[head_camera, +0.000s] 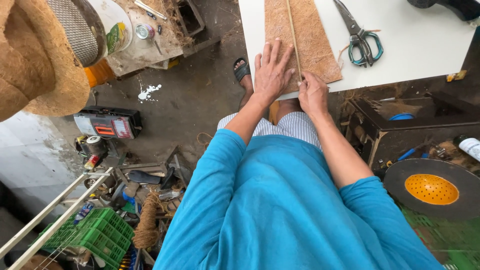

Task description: The person wraps a purple ribbon around a wooden stick, then uses scissors to cut a triangular piece of coconut fiber matting. They place the stick on the matting and adjust it, preparing to assemble a broom.

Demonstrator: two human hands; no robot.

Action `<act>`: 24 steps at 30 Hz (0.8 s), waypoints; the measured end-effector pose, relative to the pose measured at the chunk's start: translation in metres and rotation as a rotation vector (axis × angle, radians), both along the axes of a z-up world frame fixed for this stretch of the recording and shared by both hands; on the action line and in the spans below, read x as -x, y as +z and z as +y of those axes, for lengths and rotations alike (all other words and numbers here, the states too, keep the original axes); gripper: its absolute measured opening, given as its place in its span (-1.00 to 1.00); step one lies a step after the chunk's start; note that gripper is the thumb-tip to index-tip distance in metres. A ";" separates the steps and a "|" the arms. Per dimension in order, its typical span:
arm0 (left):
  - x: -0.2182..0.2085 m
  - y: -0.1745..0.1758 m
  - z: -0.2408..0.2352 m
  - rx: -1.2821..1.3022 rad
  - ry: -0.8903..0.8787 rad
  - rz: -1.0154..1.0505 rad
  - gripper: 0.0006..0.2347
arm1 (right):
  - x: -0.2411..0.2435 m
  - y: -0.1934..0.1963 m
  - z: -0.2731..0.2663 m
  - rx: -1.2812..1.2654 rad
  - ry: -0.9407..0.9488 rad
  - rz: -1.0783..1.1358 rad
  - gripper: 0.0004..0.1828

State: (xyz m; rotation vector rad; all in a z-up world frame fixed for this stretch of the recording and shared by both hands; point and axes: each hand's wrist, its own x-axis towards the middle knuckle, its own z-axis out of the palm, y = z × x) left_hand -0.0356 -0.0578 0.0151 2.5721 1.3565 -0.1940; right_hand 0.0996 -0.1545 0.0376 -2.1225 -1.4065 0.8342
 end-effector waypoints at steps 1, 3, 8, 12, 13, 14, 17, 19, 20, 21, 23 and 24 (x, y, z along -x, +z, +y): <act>0.000 0.002 0.001 0.002 -0.001 0.001 -0.37 | 0.000 0.001 0.001 0.002 -0.001 0.001 -0.68; -0.001 0.005 0.004 -0.025 -0.015 0.006 -0.36 | 0.000 0.002 0.003 -0.017 0.003 -0.012 -0.69; -0.002 0.000 0.012 -0.060 -0.105 -0.071 -0.41 | 0.001 0.010 0.006 -0.043 0.004 -0.025 -0.67; -0.006 -0.003 0.017 -0.030 -0.177 -0.094 -0.40 | -0.003 0.017 0.008 0.013 0.016 -0.005 -0.66; -0.003 -0.001 0.023 -0.028 -0.184 -0.091 -0.40 | 0.000 0.014 0.010 0.015 0.008 -0.002 -0.66; -0.005 0.001 0.024 0.041 -0.197 -0.046 -0.39 | -0.001 0.012 0.008 -0.036 0.005 -0.004 -0.65; -0.007 0.003 0.028 0.039 -0.223 -0.023 -0.42 | -0.001 0.015 0.005 -0.028 -0.006 0.014 -0.64; -0.006 0.005 0.035 -0.038 -0.234 -0.042 -0.48 | 0.001 0.015 0.008 0.023 -0.010 0.037 -0.64; -0.008 0.006 0.037 -0.041 -0.241 -0.043 -0.44 | 0.001 0.014 0.008 0.027 -0.018 0.026 -0.65; -0.010 0.007 0.039 -0.044 -0.248 -0.044 -0.41 | 0.000 0.014 0.007 0.032 -0.026 0.015 -0.66; -0.014 0.005 0.041 -0.067 -0.260 -0.059 -0.43 | -0.003 0.016 0.007 0.015 -0.020 0.006 -0.68; -0.011 0.005 0.041 -0.081 -0.265 -0.066 -0.46 | -0.001 0.017 0.008 0.005 -0.007 0.006 -0.69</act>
